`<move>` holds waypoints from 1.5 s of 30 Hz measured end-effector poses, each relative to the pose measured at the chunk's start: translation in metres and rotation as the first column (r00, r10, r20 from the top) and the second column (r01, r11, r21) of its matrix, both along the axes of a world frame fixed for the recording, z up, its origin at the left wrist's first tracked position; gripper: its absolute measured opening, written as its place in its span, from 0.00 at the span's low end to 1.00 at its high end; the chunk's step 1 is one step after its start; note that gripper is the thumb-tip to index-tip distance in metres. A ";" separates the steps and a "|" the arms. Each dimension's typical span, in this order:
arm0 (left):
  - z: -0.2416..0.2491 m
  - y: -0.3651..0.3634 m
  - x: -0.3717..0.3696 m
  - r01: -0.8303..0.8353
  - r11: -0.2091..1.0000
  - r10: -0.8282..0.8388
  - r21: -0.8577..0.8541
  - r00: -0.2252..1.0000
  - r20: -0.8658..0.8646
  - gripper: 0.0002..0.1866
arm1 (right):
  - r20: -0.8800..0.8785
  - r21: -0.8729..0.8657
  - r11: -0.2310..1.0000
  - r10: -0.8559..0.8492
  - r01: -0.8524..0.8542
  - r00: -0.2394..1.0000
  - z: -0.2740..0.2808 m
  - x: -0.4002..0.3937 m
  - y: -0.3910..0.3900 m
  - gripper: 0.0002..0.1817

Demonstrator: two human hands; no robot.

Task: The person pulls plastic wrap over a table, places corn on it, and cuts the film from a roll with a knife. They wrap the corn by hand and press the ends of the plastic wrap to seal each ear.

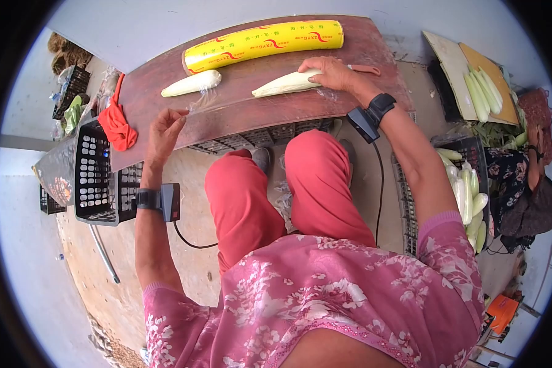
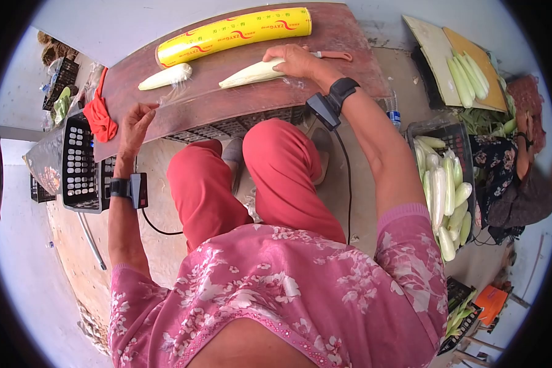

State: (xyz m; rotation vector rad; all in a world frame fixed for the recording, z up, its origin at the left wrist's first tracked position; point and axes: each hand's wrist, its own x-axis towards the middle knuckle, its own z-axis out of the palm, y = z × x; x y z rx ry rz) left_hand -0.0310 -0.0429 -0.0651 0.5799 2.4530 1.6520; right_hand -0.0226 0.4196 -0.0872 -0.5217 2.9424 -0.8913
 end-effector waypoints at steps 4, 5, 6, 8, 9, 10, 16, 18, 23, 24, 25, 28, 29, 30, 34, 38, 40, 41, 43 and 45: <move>-0.003 -0.003 0.000 -0.012 1.000 0.012 0.000 0.998 0.069 0.05 | 0.086 -0.167 0.983 0.086 -0.071 0.993 -0.008 -0.016 0.009 0.18; -0.003 -0.004 0.001 -0.015 1.000 0.015 -0.007 0.996 0.088 0.04 | 0.102 -0.144 0.989 0.058 -0.043 0.993 -0.009 -0.017 0.010 0.18; -0.003 -0.004 0.001 -0.015 1.000 0.015 0.001 0.996 0.090 0.04 | 0.118 -0.122 0.992 0.030 -0.015 0.993 -0.007 -0.016 0.008 0.19; -0.004 -0.002 0.003 -0.012 1.000 0.010 0.016 0.995 0.097 0.04 | 0.038 -0.021 1.000 -0.020 0.021 0.999 -0.007 -0.005 0.002 0.22; -0.004 0.000 0.003 -0.008 1.000 0.006 0.023 0.997 0.076 0.05 | -0.061 0.059 0.998 -0.032 0.036 0.998 -0.008 0.008 -0.002 0.24; -0.005 0.001 0.003 -0.004 1.000 0.002 0.030 0.998 0.056 0.05 | -0.161 0.137 0.989 -0.036 0.059 0.986 -0.010 0.018 -0.005 0.27; -0.001 0.003 0.006 0.021 0.999 -0.021 -0.041 1.000 0.012 0.05 | -0.390 0.309 0.943 0.005 0.126 0.921 -0.024 0.050 -0.018 0.46; 0.000 0.003 0.008 0.026 0.997 -0.025 -0.076 0.999 0.019 0.05 | -0.466 0.331 0.935 0.044 0.128 0.884 -0.029 0.049 -0.016 0.46; -0.010 0.000 0.014 0.012 0.958 -0.028 -0.286 0.998 -0.050 0.03 | -0.508 0.294 0.949 0.053 0.116 0.860 -0.032 0.049 -0.016 0.44; -0.015 0.000 0.015 -0.001 0.958 -0.023 -0.288 0.997 -0.079 0.03 | -0.482 0.295 0.947 0.034 0.125 0.876 -0.025 0.050 -0.021 0.44; -0.020 0.000 0.017 -0.014 0.957 -0.018 -0.291 0.994 -0.107 0.03 | -0.455 0.295 0.946 0.015 0.135 0.890 -0.020 0.051 -0.027 0.44; -0.022 -0.001 0.021 -0.045 0.945 -0.004 -0.323 0.989 -0.149 0.04 | -0.431 0.376 0.904 -0.024 0.203 0.902 -0.019 0.050 -0.045 0.44; -0.022 -0.001 0.023 -0.054 0.940 0.001 -0.337 0.988 -0.156 0.04 | -0.450 0.380 0.899 -0.024 0.216 0.893 -0.019 0.051 -0.046 0.45; -0.019 0.000 0.025 -0.055 0.938 0.001 -0.343 0.988 -0.155 0.04 | -0.468 0.384 0.895 -0.023 0.227 0.884 -0.019 0.052 -0.047 0.46; -0.016 0.006 0.033 -0.055 0.955 -0.005 -0.291 0.980 -0.201 0.05 | -0.419 0.415 0.883 -0.028 0.219 0.907 -0.013 0.048 -0.055 0.43; -0.007 0.015 0.048 -0.091 0.932 -0.033 -0.350 0.942 -0.333 0.05 | -0.673 0.459 0.847 0.136 0.267 0.727 -0.035 0.027 -0.049 0.23; 0.000 0.020 0.054 -0.083 0.927 -0.075 -0.365 0.915 -0.396 0.06 | -0.684 0.472 0.843 0.166 0.257 0.711 -0.036 0.024 -0.048 0.19; 0.000 0.021 0.055 -0.098 0.907 -0.091 -0.411 0.905 -0.416 0.06 | -0.669 0.485 0.839 0.174 0.247 0.722 -0.036 0.023 -0.047 0.18; 0.000 0.021 0.058 -0.129 0.857 -0.130 -0.498 0.883 -0.451 0.06 | -0.639 0.509 0.830 0.188 0.227 0.746 -0.033 0.022 -0.047 0.17; 0.001 0.023 0.056 -0.156 0.793 -0.246 -0.589 0.802 -0.544 0.06 | -0.548 0.527 0.835 0.192 0.159 0.814 -0.028 0.022 -0.043 0.24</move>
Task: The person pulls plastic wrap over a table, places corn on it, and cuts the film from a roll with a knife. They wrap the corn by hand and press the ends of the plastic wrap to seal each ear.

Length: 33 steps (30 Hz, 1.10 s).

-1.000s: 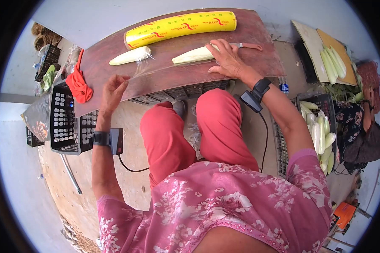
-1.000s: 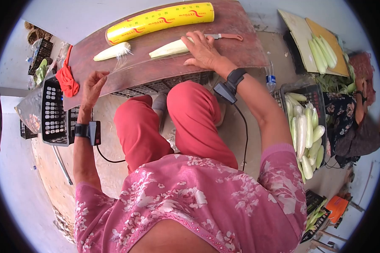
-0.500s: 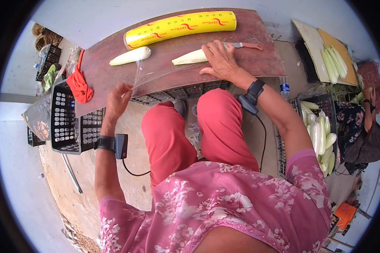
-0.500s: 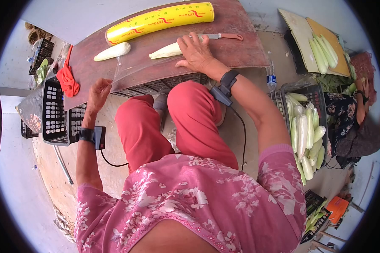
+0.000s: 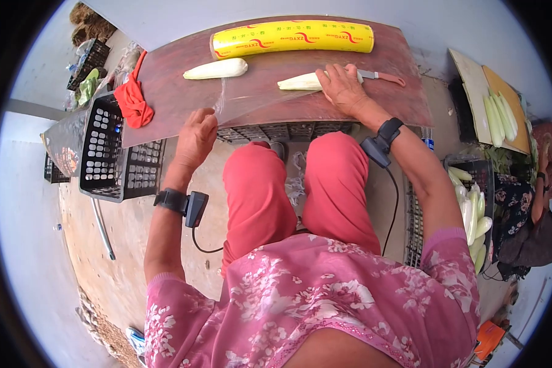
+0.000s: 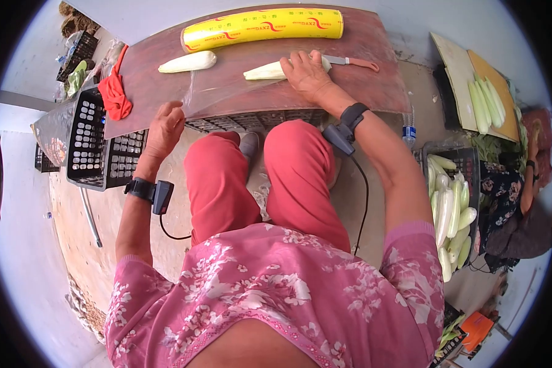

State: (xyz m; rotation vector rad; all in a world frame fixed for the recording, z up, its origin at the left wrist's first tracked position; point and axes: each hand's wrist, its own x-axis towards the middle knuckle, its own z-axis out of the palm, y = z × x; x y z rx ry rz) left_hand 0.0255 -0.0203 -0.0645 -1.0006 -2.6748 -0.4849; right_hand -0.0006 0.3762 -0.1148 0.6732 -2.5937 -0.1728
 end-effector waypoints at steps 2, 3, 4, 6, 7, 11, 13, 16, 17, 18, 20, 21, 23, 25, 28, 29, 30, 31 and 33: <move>-0.001 -0.001 -0.003 0.037 0.994 -0.047 -0.104 0.995 -0.090 0.05 | 0.069 -0.016 0.999 0.032 -0.031 0.997 0.006 0.001 0.005 0.27; -0.002 -0.001 -0.004 0.046 0.989 -0.062 -0.139 0.992 -0.111 0.05 | 0.078 -0.029 0.998 0.060 -0.058 0.995 0.009 0.001 0.008 0.27; -0.005 -0.001 -0.004 0.055 0.984 -0.078 -0.172 0.988 -0.130 0.05 | 0.089 -0.041 0.996 0.088 -0.085 0.992 0.010 0.002 0.010 0.27; -0.010 0.001 -0.005 0.063 0.971 -0.100 -0.231 0.984 -0.149 0.05 | 0.066 -0.068 0.992 0.107 -0.103 0.992 0.010 0.000 0.011 0.24; -0.012 0.001 -0.006 0.067 0.963 -0.111 -0.261 0.981 -0.159 0.06 | 0.055 -0.082 0.990 0.117 -0.112 0.992 0.010 0.000 0.012 0.23; -0.023 0.003 -0.003 0.107 0.964 -0.135 -0.244 0.986 -0.103 0.08 | 0.086 -0.180 0.974 0.154 -0.137 0.984 0.009 0.007 0.018 0.30; -0.028 0.001 -0.004 0.102 0.964 -0.117 -0.245 0.992 -0.050 0.08 | 0.023 -0.188 0.972 0.149 -0.142 0.989 0.004 0.010 0.017 0.29; -0.032 0.000 -0.005 0.088 0.970 -0.098 -0.227 0.995 -0.034 0.09 | 0.017 -0.191 0.973 0.133 -0.127 0.991 0.002 0.012 0.016 0.29; -0.032 0.000 -0.006 0.087 0.970 -0.096 -0.228 0.995 -0.029 0.09 | 0.006 -0.199 0.971 0.133 -0.129 0.991 0.001 0.013 0.016 0.29; -0.032 -0.001 -0.007 0.085 0.970 -0.094 -0.229 0.995 -0.025 0.09 | -0.005 -0.207 0.969 0.134 -0.132 0.991 0.000 0.014 0.016 0.29; -0.031 -0.004 -0.008 0.081 0.971 -0.091 -0.225 0.995 -0.033 0.09 | -0.007 -0.226 0.965 0.133 -0.131 0.991 -0.002 0.013 0.016 0.29; -0.031 -0.004 -0.008 0.082 0.972 -0.094 -0.220 0.995 -0.043 0.09 | 0.005 -0.236 0.964 0.129 -0.124 0.992 -0.002 0.014 0.016 0.29; -0.031 -0.004 -0.009 0.087 0.974 -0.102 -0.211 0.993 -0.058 0.08 | 0.005 -0.265 0.954 0.149 -0.142 0.989 -0.002 0.015 0.016 0.28; -0.030 -0.001 -0.008 0.095 0.974 -0.111 -0.204 0.992 -0.068 0.08 | -0.020 -0.300 0.934 0.199 -0.196 0.980 -0.003 0.016 0.015 0.28; -0.031 0.001 -0.005 0.062 0.969 -0.074 -0.237 0.997 -0.039 0.07 | -0.042 -0.292 0.936 0.195 -0.198 0.980 -0.005 0.021 0.012 0.28; -0.032 0.002 -0.005 0.068 0.972 -0.075 -0.227 0.997 -0.025 0.07 | -0.020 -0.287 0.938 0.198 -0.195 0.980 -0.005 0.022 0.013 0.28; -0.031 0.001 -0.006 0.074 0.973 -0.079 -0.218 0.997 -0.011 0.06 | 0.002 -0.284 0.939 0.200 -0.191 0.980 -0.001 0.024 0.013 0.29; -0.031 -0.001 -0.006 0.082 0.975 -0.083 -0.209 0.997 0.003 0.06 | 0.024 -0.281 0.941 0.201 -0.186 0.979 0.003 0.026 0.012 0.29; -0.028 -0.003 -0.006 0.067 0.992 -0.061 -0.108 0.997 0.055 0.05 | 0.080 -0.304 0.938 0.203 -0.170 0.976 0.010 0.028 0.010 0.31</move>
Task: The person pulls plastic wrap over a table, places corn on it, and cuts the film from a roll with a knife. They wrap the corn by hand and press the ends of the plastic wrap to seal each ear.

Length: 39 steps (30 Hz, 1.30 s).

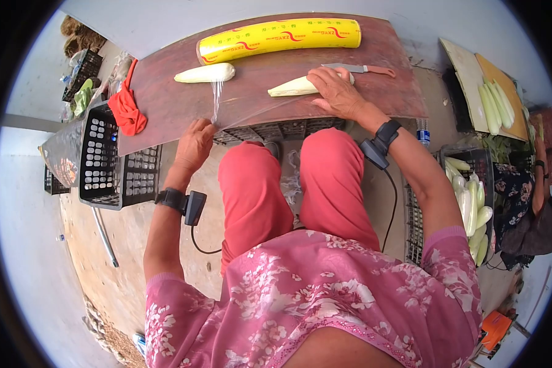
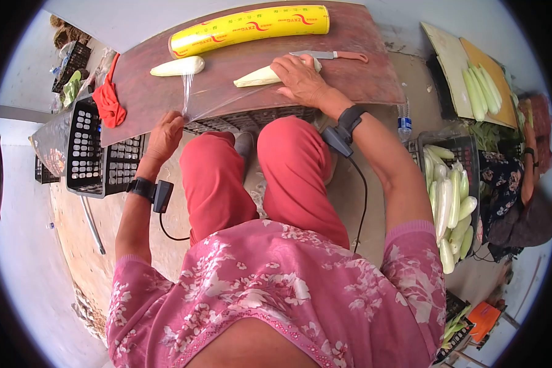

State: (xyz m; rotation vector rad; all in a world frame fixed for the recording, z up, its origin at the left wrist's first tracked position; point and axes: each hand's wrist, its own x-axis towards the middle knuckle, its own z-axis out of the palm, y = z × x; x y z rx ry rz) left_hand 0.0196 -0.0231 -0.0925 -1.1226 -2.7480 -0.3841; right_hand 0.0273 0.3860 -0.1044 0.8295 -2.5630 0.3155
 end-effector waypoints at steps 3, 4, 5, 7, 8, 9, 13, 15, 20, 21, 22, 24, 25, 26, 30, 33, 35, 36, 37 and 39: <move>0.007 -0.004 -0.002 -0.028 0.995 0.021 0.099 0.997 0.073 0.05 | 0.051 0.034 0.999 -0.036 0.034 0.998 0.001 -0.003 -0.001 0.35; 0.009 -0.007 -0.002 -0.039 0.992 0.027 0.123 0.995 0.093 0.05 | 0.060 0.052 0.997 -0.052 0.049 0.997 0.000 -0.006 -0.003 0.37; 0.010 -0.008 -0.001 -0.044 0.992 0.034 0.117 0.996 0.086 0.05 | 0.072 0.058 0.997 -0.053 0.049 0.996 -0.001 -0.008 -0.004 0.37; 0.007 -0.007 -0.002 -0.047 0.993 0.039 0.109 0.996 0.076 0.05 | 0.097 0.072 0.996 -0.064 0.057 0.993 -0.001 -0.010 -0.003 0.39; 0.005 -0.007 -0.002 -0.037 0.995 0.031 0.091 0.997 0.064 0.05 | 0.075 0.064 0.997 -0.050 0.045 0.996 -0.002 -0.009 -0.002 0.39; 0.002 -0.006 -0.001 -0.028 0.997 0.024 0.075 0.998 0.053 0.05 | 0.054 0.058 0.998 -0.036 0.032 0.998 -0.004 -0.007 0.000 0.39; -0.009 -0.002 0.002 -0.018 0.999 0.018 0.036 1.000 -0.009 0.05 | -0.014 0.103 0.994 -0.023 0.024 1.000 -0.008 0.002 0.004 0.40; -0.012 0.000 0.004 -0.024 0.999 0.026 0.040 0.999 -0.042 0.05 | 0.021 0.123 0.992 -0.006 0.003 1.000 -0.007 0.003 0.007 0.40; -0.015 0.002 0.008 -0.057 0.997 0.061 0.054 0.995 -0.075 0.06 | 0.168 0.146 0.989 -0.029 0.005 0.985 0.008 0.000 0.006 0.43; -0.016 0.001 0.009 -0.068 0.996 0.071 0.053 0.995 -0.064 0.06 | 0.222 0.122 0.992 -0.051 0.024 0.974 0.015 0.000 0.002 0.44; -0.016 0.001 0.010 -0.078 0.996 0.081 0.051 0.995 -0.053 0.06 | 0.276 0.099 0.994 -0.072 0.046 0.959 0.019 0.000 0.000 0.44; -0.017 0.001 0.009 -0.073 0.995 0.077 0.071 0.995 -0.058 0.06 | 0.219 0.222 0.973 -0.111 0.061 0.969 0.013 0.001 -0.003 0.45; -0.017 0.001 0.009 -0.070 0.994 0.075 0.081 0.995 -0.060 0.06 | 0.190 0.282 0.957 -0.127 0.070 0.974 0.011 0.001 -0.003 0.45; -0.018 0.000 0.010 -0.070 0.994 0.075 0.085 0.995 -0.058 0.06 | 0.194 0.285 0.956 -0.124 0.065 0.973 0.009 0.001 -0.002 0.45; -0.019 0.000 0.010 -0.072 0.993 0.078 0.099 0.995 -0.060 0.05 | 0.255 0.266 0.963 -0.108 0.038 0.961 0.020 -0.002 0.001 0.45; -0.020 0.000 0.008 -0.059 0.993 0.067 0.106 0.995 -0.073 0.06 | 0.231 0.203 0.979 -0.075 0.027 0.970 0.026 -0.007 0.003 0.41; -0.020 -0.002 0.010 -0.063 0.992 0.072 0.108 0.994 -0.083 0.05 | 0.252 0.184 0.983 -0.061 0.014 0.966 0.028 -0.015 -0.003 0.35; -0.020 -0.002 0.011 -0.067 0.992 0.077 0.111 0.993 -0.088 0.05 | 0.297 0.193 0.981 -0.068 0.009 0.952 0.036 -0.018 -0.010 0.31; -0.021 -0.002 0.011 -0.070 0.991 0.081 0.114 0.992 -0.093 0.05 | 0.341 0.204 0.979 -0.077 0.006 0.937 0.045 -0.023 -0.016 0.28; -0.024 -0.004 0.010 -0.080 0.992 0.090 0.101 0.991 -0.097 0.05 | 0.421 0.169 0.986 -0.081 0.010 0.903 0.061 -0.036 -0.037 0.20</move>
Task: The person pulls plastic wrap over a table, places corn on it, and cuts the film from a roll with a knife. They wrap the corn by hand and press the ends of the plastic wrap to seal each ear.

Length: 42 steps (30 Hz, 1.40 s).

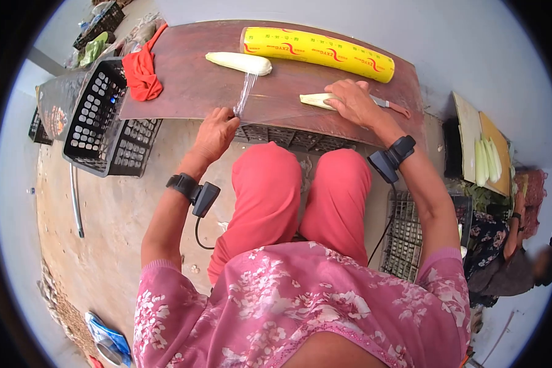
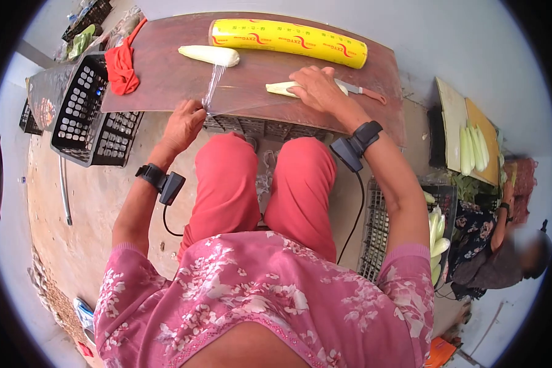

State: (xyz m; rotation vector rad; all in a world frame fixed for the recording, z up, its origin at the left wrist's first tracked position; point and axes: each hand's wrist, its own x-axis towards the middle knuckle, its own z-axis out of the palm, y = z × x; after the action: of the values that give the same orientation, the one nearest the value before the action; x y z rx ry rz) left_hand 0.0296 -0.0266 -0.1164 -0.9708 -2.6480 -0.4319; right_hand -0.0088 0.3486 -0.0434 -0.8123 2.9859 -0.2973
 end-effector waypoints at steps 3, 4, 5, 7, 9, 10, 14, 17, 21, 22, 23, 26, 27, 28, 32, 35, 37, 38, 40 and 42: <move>-0.001 0.000 0.000 -0.005 1.000 0.005 -0.004 1.000 -0.005 0.05 | 0.021 -0.143 0.989 0.047 -0.044 0.999 -0.005 -0.037 -0.036 0.13; 0.001 0.000 0.000 -0.008 1.000 0.008 -0.005 1.000 -0.009 0.04 | 0.007 -0.206 0.976 0.078 -0.075 0.997 -0.006 -0.052 -0.052 0.12; 0.000 -0.001 0.001 -0.017 1.000 0.017 -0.012 1.000 -0.011 0.03 | -0.044 -0.302 0.945 0.117 -0.124 0.992 -0.007 -0.065 -0.069 0.11; 0.001 0.000 0.001 -0.020 1.000 0.020 -0.015 1.000 -0.002 0.03 | -0.090 -0.290 0.939 0.167 -0.187 0.982 -0.010 -0.091 -0.105 0.10; 0.000 0.000 0.000 -0.027 0.999 0.027 -0.031 0.999 0.018 0.03 | -0.097 -0.219 0.955 0.181 -0.199 0.979 -0.011 -0.105 -0.146 0.09; 0.000 0.000 0.000 -0.028 0.999 0.028 -0.028 1.000 0.008 0.03 | -0.080 -0.153 0.972 0.169 -0.179 0.982 -0.011 -0.106 -0.169 0.08; -0.001 -0.002 0.001 -0.020 0.999 0.021 -0.031 1.000 0.010 0.05 | -0.422 0.130 0.953 0.304 -0.275 0.854 -0.043 -0.107 -0.221 0.11; 0.000 -0.002 0.000 0.006 1.000 -0.006 -0.022 1.000 0.027 0.06 | -0.501 0.143 0.981 0.184 -0.129 0.846 -0.049 -0.116 -0.239 0.16; 0.003 -0.002 -0.003 0.055 0.998 -0.053 -0.040 0.997 0.048 0.07 | -0.394 0.152 0.988 0.090 -0.032 0.914 -0.050 -0.129 -0.247 0.22; 0.004 -0.002 -0.003 0.062 0.997 -0.061 -0.035 0.997 0.047 0.07 | -0.385 0.162 0.987 0.075 -0.013 0.920 -0.050 -0.131 -0.250 0.22; 0.003 -0.003 -0.004 0.068 0.997 -0.067 -0.028 0.997 0.046 0.07 | -0.376 0.175 0.985 0.063 0.004 0.924 -0.049 -0.132 -0.253 0.22; 0.001 -0.004 -0.006 0.072 0.997 -0.070 -0.038 0.996 0.058 0.06 | -0.372 0.208 0.978 0.044 0.037 0.927 -0.044 -0.132 -0.262 0.24; -0.001 -0.003 -0.006 0.071 0.996 -0.068 -0.045 0.996 0.065 0.06 | -0.374 0.220 0.975 0.043 0.044 0.926 -0.044 -0.132 -0.263 0.24; -0.002 -0.003 -0.005 0.065 0.997 -0.063 -0.041 0.996 0.057 0.06 | -0.378 0.163 0.987 0.059 0.003 0.924 -0.045 -0.132 -0.264 0.25; -0.004 -0.003 -0.005 0.048 0.998 -0.046 -0.046 0.998 0.032 0.06 | -0.429 -0.214 0.964 0.053 -0.158 0.902 -0.031 -0.129 -0.264 0.26; -0.006 -0.003 -0.003 0.043 0.998 -0.042 -0.042 0.999 0.025 0.06 | -0.325 -0.577 0.777 0.064 -0.251 0.944 -0.001 -0.124 -0.256 0.25; -0.009 -0.003 -0.003 0.042 0.999 -0.042 -0.026 0.999 -0.002 0.06 | -0.125 -0.748 0.645 0.094 -0.157 0.988 0.026 -0.119 -0.240 0.29; -0.011 -0.003 -0.003 0.043 0.999 -0.043 -0.015 0.999 -0.022 0.06 | 0.024 -0.796 0.604 0.105 -0.044 0.994 0.041 -0.112 -0.229 0.33; -0.013 -0.004 -0.001 0.041 0.999 -0.041 0.000 0.998 -0.052 0.06 | 0.126 -0.869 0.493 0.118 0.052 0.985 0.050 -0.099 -0.207 0.32; -0.012 -0.003 0.000 0.038 0.999 -0.037 0.009 0.996 -0.076 0.06 | 0.032 -0.938 0.345 0.099 -0.005 0.995 0.050 -0.090 -0.184 0.22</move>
State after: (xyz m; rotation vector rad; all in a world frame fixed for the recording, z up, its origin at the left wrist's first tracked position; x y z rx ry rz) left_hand 0.0300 -0.0294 -0.1282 -1.0149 -2.5613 -0.4091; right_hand -0.0989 0.1642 0.0069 -0.8354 2.4168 -2.1297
